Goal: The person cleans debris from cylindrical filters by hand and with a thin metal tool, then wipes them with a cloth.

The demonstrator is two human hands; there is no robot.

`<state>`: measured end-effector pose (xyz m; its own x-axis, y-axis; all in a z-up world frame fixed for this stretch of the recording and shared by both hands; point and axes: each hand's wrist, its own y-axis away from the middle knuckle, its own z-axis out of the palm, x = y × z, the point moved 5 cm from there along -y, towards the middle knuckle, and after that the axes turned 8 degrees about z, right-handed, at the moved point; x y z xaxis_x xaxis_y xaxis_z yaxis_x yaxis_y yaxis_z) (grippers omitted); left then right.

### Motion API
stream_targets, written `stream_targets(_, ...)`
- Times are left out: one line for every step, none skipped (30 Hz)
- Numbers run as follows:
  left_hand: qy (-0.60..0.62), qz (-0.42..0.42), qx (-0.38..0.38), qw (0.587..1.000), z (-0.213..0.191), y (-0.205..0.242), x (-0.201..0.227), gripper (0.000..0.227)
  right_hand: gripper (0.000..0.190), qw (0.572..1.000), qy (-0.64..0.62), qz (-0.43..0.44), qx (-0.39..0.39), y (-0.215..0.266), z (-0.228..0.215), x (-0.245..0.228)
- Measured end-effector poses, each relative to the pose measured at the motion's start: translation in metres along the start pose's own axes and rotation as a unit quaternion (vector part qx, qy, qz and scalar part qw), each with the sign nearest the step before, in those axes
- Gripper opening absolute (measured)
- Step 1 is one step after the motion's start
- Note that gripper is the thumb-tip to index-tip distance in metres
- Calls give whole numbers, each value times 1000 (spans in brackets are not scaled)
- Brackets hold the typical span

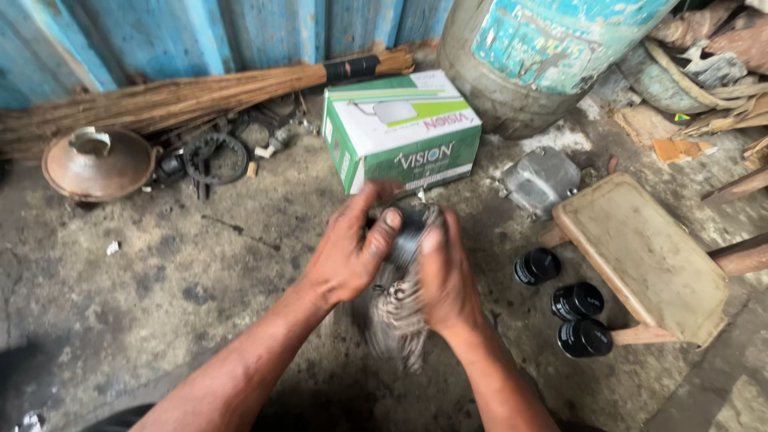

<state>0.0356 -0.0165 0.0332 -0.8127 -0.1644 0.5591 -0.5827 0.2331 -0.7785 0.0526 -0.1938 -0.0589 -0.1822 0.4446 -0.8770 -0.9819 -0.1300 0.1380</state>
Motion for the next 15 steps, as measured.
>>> stream_targets(16,-134,-50,990,11,-2,-15,55,64,923,326,-202,36,21,8,-24)
stream_targets(34,-268,-102,957,22,4,-25,55,69,705,602,-369,70,42,27,-34)
stream_targets(33,-267,-101,958,26,4,-22,55,69,705,601,-370,69,43,34,-36)
stream_targets(72,-316,-60,944,29,10,-20,57,66,681,593,-421,88,49,41,-40)
stream_targets(111,-363,-20,925,29,17,-19,59,63,654,582,-470,107,55,48,-42)
stream_targets(111,-363,-20,925,28,18,-16,59,63,655,582,-470,107,56,52,-42)
stream_targets(87,-290,3,953,23,14,-9,58,61,732,531,-416,92,52,51,-40)
stream_targets(64,-211,25,975,18,9,-3,58,59,800,475,-359,75,46,50,-39)
stream_targets(64,-208,24,976,17,8,-3,58,59,799,475,-362,77,49,52,-39)
stream_targets(24,-130,32,991,13,5,2,56,58,849,420,-310,78,53,49,-36)
stream_targets(-17,-52,38,998,10,4,8,55,58,893,362,-257,78,54,45,-33)
stream_targets(-17,-50,38,998,8,6,5,55,58,892,362,-259,78,51,45,-33)
stream_targets(-57,-45,-23,997,11,7,2,53,57,981,167,-100,9,38,40,-20)
stream_targets(-98,-40,-82,991,13,8,-1,51,56,995,-40,66,-61,32,42,-4)
stream_targets(-99,-38,-82,991,11,10,-2,51,56,995,-40,63,-63,32,39,-5)
